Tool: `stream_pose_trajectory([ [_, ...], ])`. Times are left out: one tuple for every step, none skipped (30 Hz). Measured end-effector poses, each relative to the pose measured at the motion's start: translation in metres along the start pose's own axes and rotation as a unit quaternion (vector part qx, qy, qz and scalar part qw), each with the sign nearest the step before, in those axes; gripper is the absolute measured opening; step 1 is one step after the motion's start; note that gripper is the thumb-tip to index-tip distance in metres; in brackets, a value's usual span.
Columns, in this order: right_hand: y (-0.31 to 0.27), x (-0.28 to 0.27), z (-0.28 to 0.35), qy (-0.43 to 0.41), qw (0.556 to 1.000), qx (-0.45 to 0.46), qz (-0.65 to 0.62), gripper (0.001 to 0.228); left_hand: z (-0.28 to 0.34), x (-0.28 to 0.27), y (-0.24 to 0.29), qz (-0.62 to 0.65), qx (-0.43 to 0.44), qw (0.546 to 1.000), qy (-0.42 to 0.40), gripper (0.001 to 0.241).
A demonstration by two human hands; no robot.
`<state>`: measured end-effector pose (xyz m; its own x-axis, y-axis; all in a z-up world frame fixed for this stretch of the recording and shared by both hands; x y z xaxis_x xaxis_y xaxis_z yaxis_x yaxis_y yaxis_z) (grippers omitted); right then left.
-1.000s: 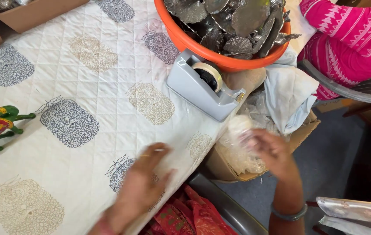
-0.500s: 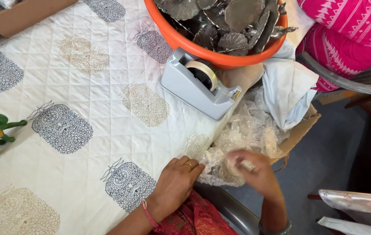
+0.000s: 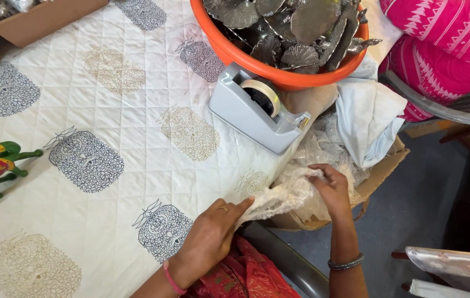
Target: The person is cleaning and wrapping small decorative animal figurines in bubble wrap for packaging.
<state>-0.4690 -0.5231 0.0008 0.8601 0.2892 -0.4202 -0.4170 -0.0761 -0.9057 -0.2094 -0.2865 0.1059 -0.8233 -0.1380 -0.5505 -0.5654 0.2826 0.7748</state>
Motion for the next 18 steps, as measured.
stream_pose_trajectory([
  [0.001, -0.004, -0.001, 0.0, 1.0, -0.001, 0.0, 0.029, 0.001, -0.006, 0.005, 0.0, 0.0, 1.0, 0.001, 0.063],
  [-0.004, -0.003, -0.002, -0.025, 0.997, -0.032, -0.062, 0.027, 0.002, -0.01, 0.008, 0.003, -0.014, 1.0, -0.011, 0.063],
  [-0.009, -0.002, -0.003, -0.052, 0.989, -0.062, -0.125, 0.025, 0.004, -0.014, 0.01, 0.005, -0.029, 0.999, -0.023, 0.063],
  [-0.014, -0.006, -0.004, -0.054, 0.989, -0.063, -0.125, 0.025, 0.008, -0.018, 0.009, 0.004, -0.031, 0.999, -0.022, 0.063],
  [-0.025, -0.014, -0.005, -0.033, 0.995, -0.088, -0.043, 0.025, 0.012, -0.032, 0.012, 0.0, -0.009, 1.0, 0.028, 0.06],
  [-0.036, -0.021, -0.006, -0.011, 0.993, -0.112, 0.04, 0.025, 0.017, -0.046, 0.016, -0.004, 0.014, 0.997, 0.077, 0.058],
  [-0.037, -0.026, -0.009, -0.012, 0.993, -0.112, 0.04, 0.025, 0.021, -0.057, 0.015, -0.004, 0.013, 0.997, 0.078, 0.058],
  [-0.039, -0.029, -0.012, -0.025, 0.993, -0.119, 0.003, 0.021, 0.025, -0.074, 0.013, -0.035, -0.001, 0.994, 0.106, 0.059],
  [-0.042, -0.034, -0.015, -0.036, 0.991, -0.126, -0.033, 0.018, 0.029, -0.09, 0.011, -0.065, -0.014, 0.989, 0.134, 0.059],
  [-0.035, -0.041, -0.021, -0.034, 0.991, -0.126, -0.032, 0.018, 0.034, -0.101, 0.011, -0.064, -0.012, 0.989, 0.134, 0.059],
  [-0.02, -0.058, -0.027, 0.024, 0.995, -0.092, 0.013, 0.016, 0.043, -0.12, 0.002, -0.078, -0.058, 0.981, 0.167, 0.055],
  [-0.006, -0.075, -0.032, 0.081, 0.993, -0.057, 0.059, 0.018, 0.053, -0.138, -0.006, -0.091, -0.104, 0.97, 0.199, 0.052],
  [-0.003, -0.079, -0.029, 0.082, 0.993, -0.057, 0.06, 0.018, 0.059, -0.146, -0.009, -0.09, -0.103, 0.97, 0.2, 0.052],
  [-0.003, -0.075, -0.028, 0.046, 0.991, -0.069, 0.102, 0.017, 0.069, -0.16, -0.014, -0.105, -0.12, 0.961, 0.227, 0.045],
  [0.0, -0.07, -0.025, 0.009, 0.987, -0.079, 0.143, 0.021, 0.079, -0.173, -0.019, -0.121, -0.138, 0.95, 0.254, 0.037],
  [-0.023, -0.062, -0.012, 0.009, 0.987, -0.077, 0.143, 0.021, 0.086, -0.177, -0.022, -0.12, -0.139, 0.95, 0.253, 0.037],
  [-0.029, -0.039, -0.001, -0.077, 0.984, -0.008, 0.159, 0.033, 0.097, -0.186, -0.031, -0.116, -0.17, 0.938, 0.278, 0.035],
  [-0.036, -0.017, 0.016, -0.162, 0.969, 0.061, 0.173, 0.046, 0.108, -0.194, -0.039, -0.112, -0.201, 0.925, 0.302, 0.032],
])
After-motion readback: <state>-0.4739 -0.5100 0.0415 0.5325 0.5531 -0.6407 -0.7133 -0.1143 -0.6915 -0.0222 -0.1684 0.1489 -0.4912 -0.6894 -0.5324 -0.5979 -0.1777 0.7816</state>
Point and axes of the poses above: each hand's wrist, its own z-axis away from the middle knuckle, its own x-axis out of the palm, y = z × x, the point moved 10 cm from there along -z, towards the middle knuckle, and after that the axes turned 2 degrees about -y, right-handed, at the moved point
